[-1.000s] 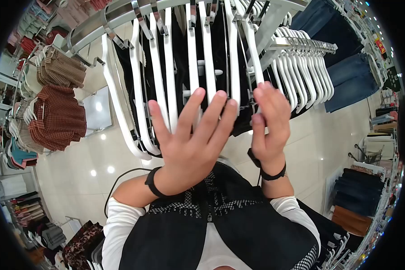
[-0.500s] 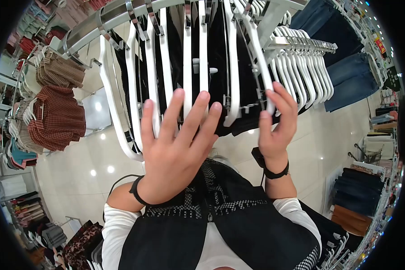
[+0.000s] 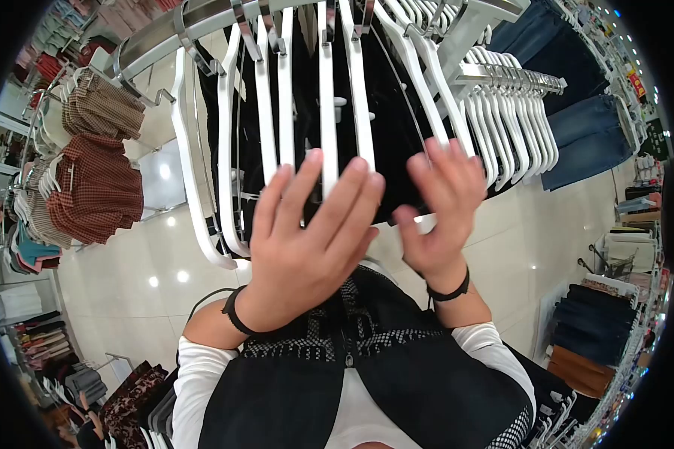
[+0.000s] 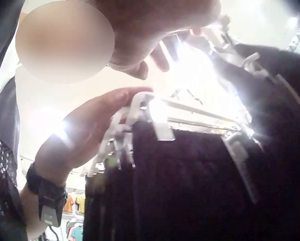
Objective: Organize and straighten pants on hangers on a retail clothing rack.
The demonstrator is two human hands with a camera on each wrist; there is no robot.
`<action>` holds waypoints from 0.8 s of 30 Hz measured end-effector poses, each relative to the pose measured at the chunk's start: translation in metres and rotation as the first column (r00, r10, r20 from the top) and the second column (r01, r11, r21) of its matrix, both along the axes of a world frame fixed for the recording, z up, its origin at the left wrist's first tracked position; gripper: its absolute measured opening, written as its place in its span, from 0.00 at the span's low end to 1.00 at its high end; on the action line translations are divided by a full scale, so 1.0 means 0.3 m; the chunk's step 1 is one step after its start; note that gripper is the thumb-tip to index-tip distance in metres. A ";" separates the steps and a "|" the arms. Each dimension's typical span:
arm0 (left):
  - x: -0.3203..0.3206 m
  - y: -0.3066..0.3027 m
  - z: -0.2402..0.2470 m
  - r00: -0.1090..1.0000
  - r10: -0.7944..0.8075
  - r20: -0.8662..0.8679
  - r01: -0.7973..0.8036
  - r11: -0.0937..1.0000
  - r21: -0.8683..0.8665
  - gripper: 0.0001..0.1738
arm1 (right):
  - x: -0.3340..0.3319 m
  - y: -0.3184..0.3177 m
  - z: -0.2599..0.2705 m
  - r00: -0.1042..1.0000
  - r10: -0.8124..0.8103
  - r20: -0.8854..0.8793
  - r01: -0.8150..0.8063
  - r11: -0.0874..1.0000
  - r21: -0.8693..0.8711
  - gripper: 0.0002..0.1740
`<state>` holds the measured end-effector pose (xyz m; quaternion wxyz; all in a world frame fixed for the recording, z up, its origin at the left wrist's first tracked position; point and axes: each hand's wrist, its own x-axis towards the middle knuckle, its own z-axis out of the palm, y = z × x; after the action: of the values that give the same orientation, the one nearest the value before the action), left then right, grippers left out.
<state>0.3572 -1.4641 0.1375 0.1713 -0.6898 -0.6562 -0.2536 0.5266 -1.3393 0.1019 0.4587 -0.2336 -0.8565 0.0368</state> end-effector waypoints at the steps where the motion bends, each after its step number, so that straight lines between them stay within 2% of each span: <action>1: 0.002 0.001 0.002 0.998 -0.049 0.034 0.049 0.999 -0.006 0.29 | -0.026 -0.026 0.007 0.998 0.061 0.012 -0.061 0.998 -0.019 0.29; 3: -0.010 -0.004 0.005 0.999 0.001 -0.049 0.000 1.000 0.015 0.26 | -0.050 -0.015 0.008 0.995 0.035 0.098 -0.037 0.999 0.011 0.30; 5: -0.057 -0.020 0.016 0.983 0.050 -0.174 -0.045 0.998 0.037 0.26 | -0.021 0.010 0.014 0.994 0.030 0.105 -0.031 1.000 0.001 0.30; 6: -0.068 -0.030 0.010 0.980 0.077 -0.181 -0.069 0.996 0.049 0.26 | -0.002 0.026 0.010 0.998 0.026 0.059 -0.027 0.999 0.031 0.31; 7: -0.076 -0.041 0.018 0.979 0.085 -0.185 -0.079 0.996 0.040 0.30 | 0.007 0.036 -0.009 1.000 0.004 -0.015 -0.003 0.999 0.048 0.30; 9: -0.074 -0.051 0.030 0.991 0.118 -0.061 -0.117 0.993 0.028 0.30 | 0.008 0.041 -0.011 0.998 -0.035 -0.060 0.038 0.997 0.059 0.29; 10: -0.072 -0.046 0.025 0.994 0.099 -0.039 -0.098 0.995 0.030 0.30 | -0.002 0.019 0.013 0.998 -0.053 -0.028 0.053 0.998 0.034 0.27; 12: -0.057 -0.028 0.012 0.998 0.059 0.002 -0.059 0.998 0.034 0.33 | -0.050 -0.034 0.041 0.998 0.026 0.050 -0.029 0.997 0.075 0.25; 13: -0.041 -0.022 0.033 0.999 -0.009 0.043 0.009 1.000 0.013 0.33 | -0.071 -0.051 0.046 0.994 0.065 0.089 -0.073 0.993 0.094 0.24; 15: -0.043 -0.025 0.042 0.998 -0.036 0.053 0.037 0.999 -0.033 0.30 | -0.087 -0.047 0.046 0.984 0.102 0.146 -0.115 0.990 0.084 0.24; 17: -0.069 -0.038 0.049 1.000 0.008 0.018 -0.008 0.999 -0.037 0.28 | -0.078 -0.032 0.083 0.976 0.123 0.177 -0.129 0.991 0.022 0.25; 21: -0.122 -0.073 0.056 0.993 0.113 0.033 -0.113 0.994 -0.008 0.29 | -0.033 -0.005 0.050 0.992 -0.037 0.123 0.028 0.997 0.068 0.21; 24: -0.100 -0.062 0.042 0.992 0.112 0.057 -0.113 0.994 0.006 0.29 | -0.035 -0.011 0.017 0.999 0.019 0.032 -0.021 0.997 0.076 0.23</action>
<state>0.3271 -1.4828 0.1502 0.1699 -0.6436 -0.6974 -0.2657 0.5160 -1.3425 0.1071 0.4535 -0.2078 -0.8667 0.0050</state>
